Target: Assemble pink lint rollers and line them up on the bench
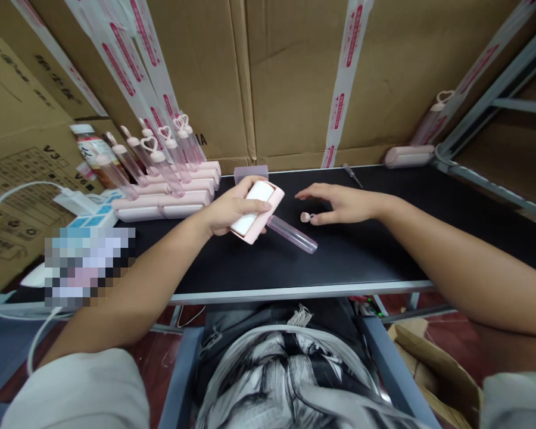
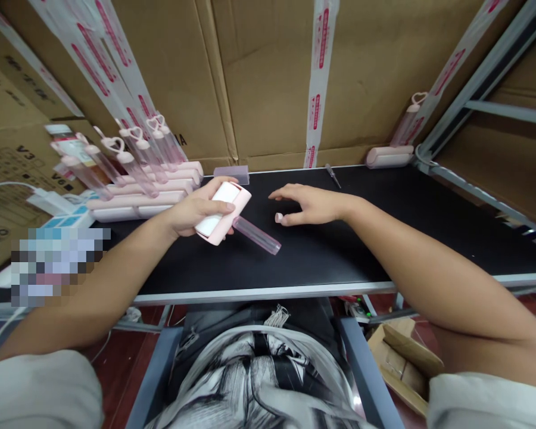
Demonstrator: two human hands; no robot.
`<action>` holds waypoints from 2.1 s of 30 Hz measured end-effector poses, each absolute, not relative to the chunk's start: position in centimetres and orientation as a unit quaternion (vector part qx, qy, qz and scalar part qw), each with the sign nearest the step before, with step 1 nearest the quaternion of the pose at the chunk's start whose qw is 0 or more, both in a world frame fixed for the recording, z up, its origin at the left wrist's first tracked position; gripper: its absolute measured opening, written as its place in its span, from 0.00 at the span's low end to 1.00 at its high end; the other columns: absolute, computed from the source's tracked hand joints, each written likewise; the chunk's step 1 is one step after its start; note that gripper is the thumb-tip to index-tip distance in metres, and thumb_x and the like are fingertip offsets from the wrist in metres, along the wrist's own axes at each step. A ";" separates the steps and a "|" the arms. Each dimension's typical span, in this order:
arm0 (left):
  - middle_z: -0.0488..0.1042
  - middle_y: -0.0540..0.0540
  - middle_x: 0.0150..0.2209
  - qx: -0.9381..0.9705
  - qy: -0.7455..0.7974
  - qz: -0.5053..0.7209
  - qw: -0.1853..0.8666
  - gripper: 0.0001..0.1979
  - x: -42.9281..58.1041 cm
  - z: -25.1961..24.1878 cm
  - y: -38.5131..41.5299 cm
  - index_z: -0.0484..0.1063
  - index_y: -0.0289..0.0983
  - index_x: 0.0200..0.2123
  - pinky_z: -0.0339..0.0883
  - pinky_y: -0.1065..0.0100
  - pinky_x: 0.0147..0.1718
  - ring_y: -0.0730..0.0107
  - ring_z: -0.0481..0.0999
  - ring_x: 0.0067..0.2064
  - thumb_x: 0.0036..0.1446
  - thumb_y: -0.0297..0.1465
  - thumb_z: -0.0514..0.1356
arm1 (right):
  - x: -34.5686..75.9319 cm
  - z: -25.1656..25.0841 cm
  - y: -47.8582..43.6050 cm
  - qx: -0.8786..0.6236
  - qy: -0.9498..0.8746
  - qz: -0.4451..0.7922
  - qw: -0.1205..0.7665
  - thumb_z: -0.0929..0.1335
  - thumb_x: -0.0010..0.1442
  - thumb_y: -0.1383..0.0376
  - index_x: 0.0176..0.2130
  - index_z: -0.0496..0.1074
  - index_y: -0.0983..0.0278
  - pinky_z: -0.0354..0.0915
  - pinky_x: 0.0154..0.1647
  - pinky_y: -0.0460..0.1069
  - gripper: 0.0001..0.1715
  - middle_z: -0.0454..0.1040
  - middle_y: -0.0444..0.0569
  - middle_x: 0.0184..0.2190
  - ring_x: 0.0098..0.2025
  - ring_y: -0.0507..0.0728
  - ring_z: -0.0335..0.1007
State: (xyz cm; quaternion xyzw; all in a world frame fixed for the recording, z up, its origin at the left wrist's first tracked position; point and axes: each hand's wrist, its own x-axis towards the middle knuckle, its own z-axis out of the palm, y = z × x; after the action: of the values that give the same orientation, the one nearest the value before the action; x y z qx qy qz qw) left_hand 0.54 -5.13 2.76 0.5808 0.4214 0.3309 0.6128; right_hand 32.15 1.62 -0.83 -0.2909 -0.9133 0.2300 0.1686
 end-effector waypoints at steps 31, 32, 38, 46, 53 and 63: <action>0.76 0.47 0.36 0.777 0.395 0.194 0.451 0.29 2.9 0.6 -5.3 0.71 0.39 0.46 0.66 0.67 0.29 0.64 0.74 0.34 0.57 0.55 0.70 | 25.8 -1.0 -3.2 -0.231 -0.636 0.685 0.269 0.75 0.42 0.73 0.30 0.68 0.63 0.61 0.18 0.41 0.16 0.72 0.36 0.21 0.20 0.46 0.64; 0.76 0.48 0.36 0.768 0.399 0.211 0.455 0.29 3.0 0.2 -5.4 0.70 0.39 0.46 0.65 0.68 0.29 0.65 0.74 0.33 0.57 0.55 0.70 | 25.8 -0.9 -3.2 -0.236 -0.639 0.680 0.274 0.75 0.41 0.73 0.31 0.69 0.63 0.62 0.18 0.41 0.16 0.72 0.36 0.22 0.20 0.46 0.64; 0.73 0.55 0.29 0.569 0.478 0.443 0.502 0.23 4.3 -1.0 -4.4 0.63 0.45 0.54 0.67 0.68 0.24 0.66 0.73 0.24 0.63 0.47 0.66 | 26.3 -0.6 -2.0 -0.324 -0.651 0.588 0.354 0.75 0.43 0.72 0.32 0.72 0.63 0.60 0.16 0.42 0.14 0.72 0.38 0.20 0.18 0.48 0.66; 0.73 0.53 0.34 0.467 0.500 0.593 0.425 0.16 2.7 -0.3 -1.1 0.65 0.43 0.44 0.72 0.71 0.32 0.68 0.77 0.34 0.58 0.36 0.68 | 25.9 -1.9 -1.8 -0.426 -0.696 0.450 0.363 0.74 0.49 0.71 0.33 0.77 0.63 0.67 0.14 0.46 0.08 0.77 0.45 0.26 0.19 0.51 0.71; 0.71 0.55 0.34 0.470 0.490 0.585 0.444 0.21 2.3 0.3 -1.7 0.61 0.42 0.40 0.76 0.69 0.29 0.70 0.77 0.33 0.55 0.36 0.72 | 25.7 -2.3 -1.3 -0.455 -0.807 0.239 0.291 0.71 0.55 0.70 0.35 0.79 0.63 0.70 0.34 0.51 0.06 0.80 0.46 0.29 0.28 0.55 0.74; 0.70 0.54 0.31 0.468 0.463 0.596 0.461 0.22 3.0 -0.1 -2.0 0.65 0.40 0.38 0.72 0.72 0.25 0.73 0.74 0.29 0.56 0.44 0.74 | 25.5 -1.3 -3.5 -0.360 -0.844 0.133 0.375 0.70 0.67 0.55 0.63 0.76 0.64 0.73 0.54 0.58 0.30 0.84 0.58 0.52 0.50 0.67 0.81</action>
State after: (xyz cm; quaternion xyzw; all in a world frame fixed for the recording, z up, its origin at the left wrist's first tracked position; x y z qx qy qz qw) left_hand 3.03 -2.00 -0.08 0.4676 0.4626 0.5956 0.4610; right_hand 25.50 -3.54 -1.27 -0.3596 -0.8438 0.1332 0.3754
